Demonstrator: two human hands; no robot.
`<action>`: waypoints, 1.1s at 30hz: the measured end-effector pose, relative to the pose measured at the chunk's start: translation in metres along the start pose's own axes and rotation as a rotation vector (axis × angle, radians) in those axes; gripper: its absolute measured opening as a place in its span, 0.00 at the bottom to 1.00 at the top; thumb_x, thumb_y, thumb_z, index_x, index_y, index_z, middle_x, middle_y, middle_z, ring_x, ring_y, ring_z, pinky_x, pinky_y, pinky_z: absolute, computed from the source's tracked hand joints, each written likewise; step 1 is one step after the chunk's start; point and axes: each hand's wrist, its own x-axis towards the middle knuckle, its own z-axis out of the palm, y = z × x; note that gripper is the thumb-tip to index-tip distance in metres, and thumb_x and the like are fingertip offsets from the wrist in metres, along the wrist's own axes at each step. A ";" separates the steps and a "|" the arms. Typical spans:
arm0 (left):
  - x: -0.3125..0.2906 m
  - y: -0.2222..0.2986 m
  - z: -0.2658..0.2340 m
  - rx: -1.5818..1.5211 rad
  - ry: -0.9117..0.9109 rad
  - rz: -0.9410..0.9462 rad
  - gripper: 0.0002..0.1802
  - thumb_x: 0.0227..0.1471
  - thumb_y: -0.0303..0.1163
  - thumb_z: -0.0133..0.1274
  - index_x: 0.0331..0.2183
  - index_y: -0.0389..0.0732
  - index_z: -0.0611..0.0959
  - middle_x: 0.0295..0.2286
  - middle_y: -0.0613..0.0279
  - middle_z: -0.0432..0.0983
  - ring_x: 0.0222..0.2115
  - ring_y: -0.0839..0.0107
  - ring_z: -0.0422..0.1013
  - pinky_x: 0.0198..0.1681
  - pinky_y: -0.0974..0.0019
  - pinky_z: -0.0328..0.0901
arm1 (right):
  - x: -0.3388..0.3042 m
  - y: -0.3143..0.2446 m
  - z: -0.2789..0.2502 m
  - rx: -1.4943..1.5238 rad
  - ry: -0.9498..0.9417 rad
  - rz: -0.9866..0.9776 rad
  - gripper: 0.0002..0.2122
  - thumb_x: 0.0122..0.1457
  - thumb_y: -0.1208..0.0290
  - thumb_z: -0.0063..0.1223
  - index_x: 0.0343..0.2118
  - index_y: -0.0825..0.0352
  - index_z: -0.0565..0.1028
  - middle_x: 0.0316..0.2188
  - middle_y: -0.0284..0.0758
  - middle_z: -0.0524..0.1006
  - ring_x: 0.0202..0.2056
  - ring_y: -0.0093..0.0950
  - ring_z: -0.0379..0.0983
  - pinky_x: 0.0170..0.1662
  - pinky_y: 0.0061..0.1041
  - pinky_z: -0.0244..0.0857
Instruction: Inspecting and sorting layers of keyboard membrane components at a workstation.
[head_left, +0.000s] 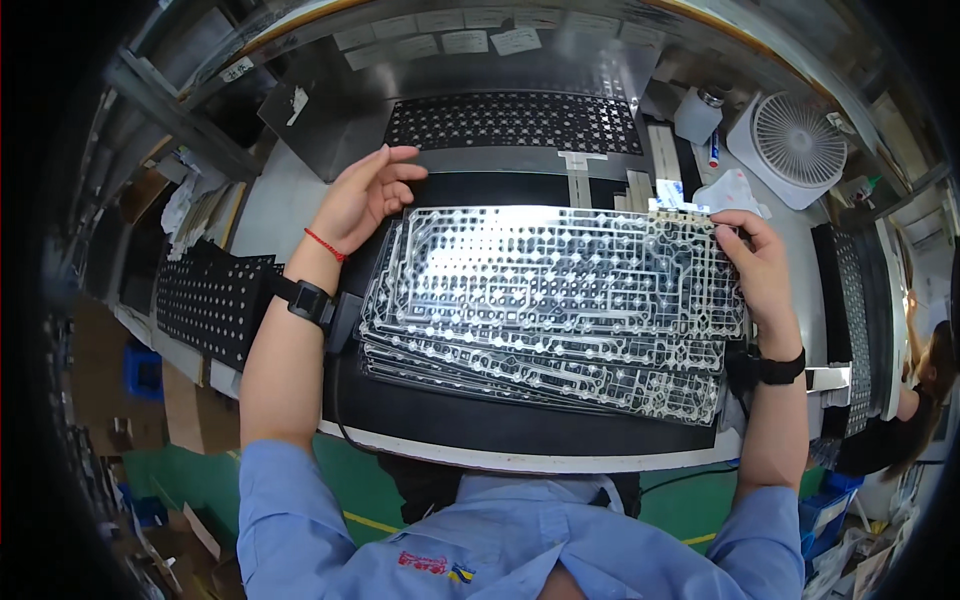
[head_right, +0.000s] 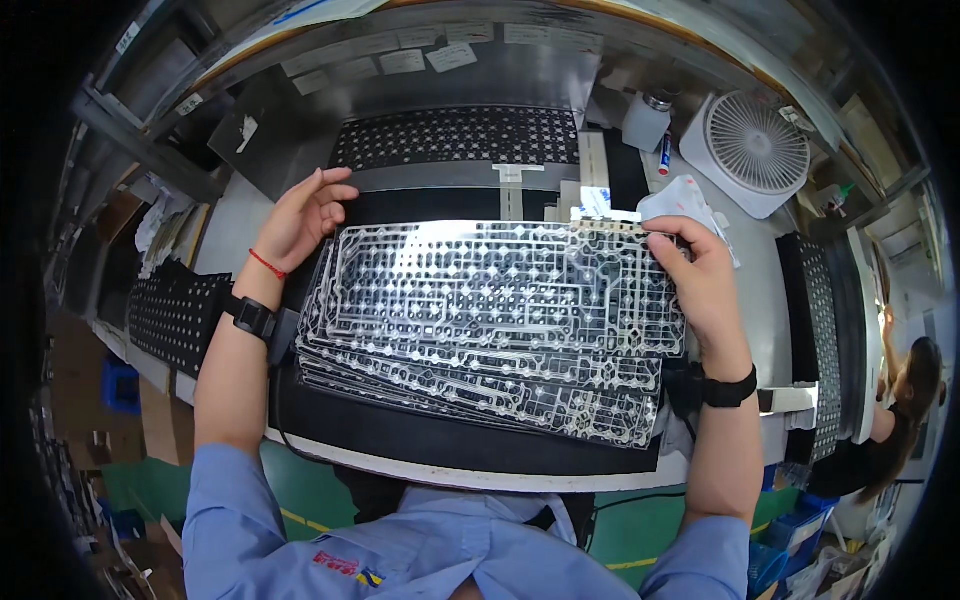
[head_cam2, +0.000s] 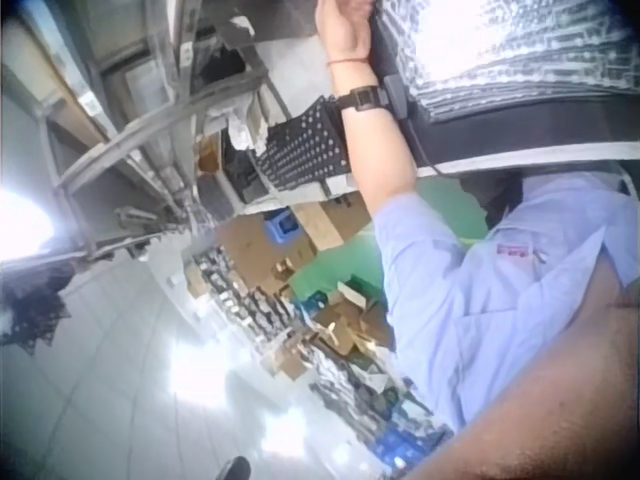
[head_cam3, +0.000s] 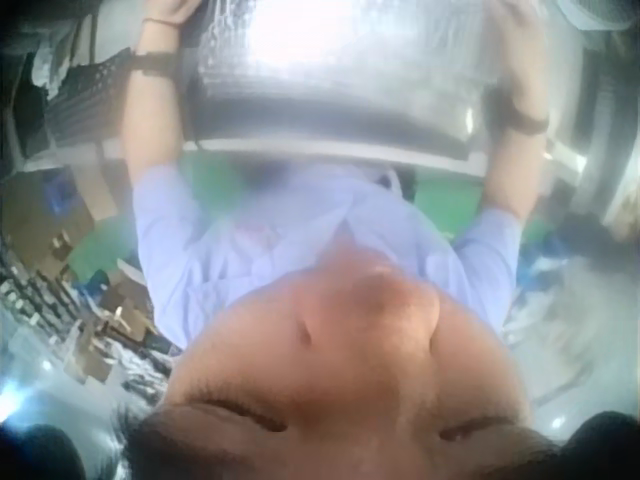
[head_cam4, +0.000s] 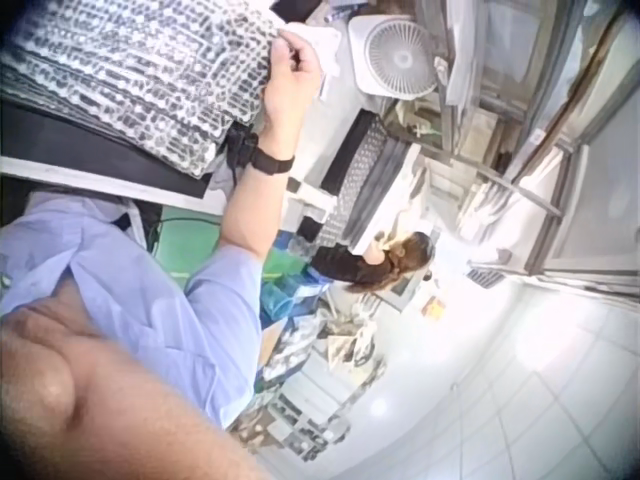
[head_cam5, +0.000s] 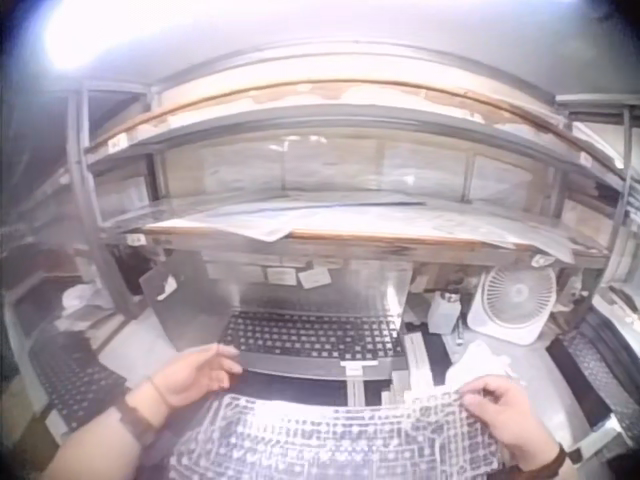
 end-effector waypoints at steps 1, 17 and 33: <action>-0.001 0.000 -0.001 0.009 -0.034 -0.019 0.20 0.63 0.40 0.42 0.49 0.34 0.74 0.39 0.55 0.77 0.30 0.77 0.71 0.32 0.77 0.65 | 0.001 0.001 -0.001 0.046 0.006 0.001 0.08 0.59 0.75 0.53 0.40 0.70 0.77 0.32 0.27 0.77 0.33 0.14 0.69 0.39 0.15 0.63; -0.002 -0.010 -0.001 0.139 -0.072 0.021 0.13 0.59 0.34 0.49 0.44 0.39 0.77 0.32 0.72 0.76 0.29 0.85 0.68 0.35 0.78 0.64 | 0.001 -0.005 0.005 0.203 0.060 0.012 0.08 0.62 0.74 0.51 0.41 0.70 0.74 0.34 0.29 0.77 0.32 0.14 0.71 0.37 0.14 0.65; -0.001 -0.010 0.010 0.197 0.034 -0.007 0.10 0.59 0.32 0.50 0.42 0.40 0.78 0.31 0.73 0.76 0.28 0.85 0.69 0.31 0.79 0.64 | 0.004 -0.001 0.003 0.397 0.148 0.012 0.10 0.63 0.72 0.48 0.45 0.70 0.73 0.35 0.29 0.77 0.37 0.15 0.71 0.43 0.15 0.63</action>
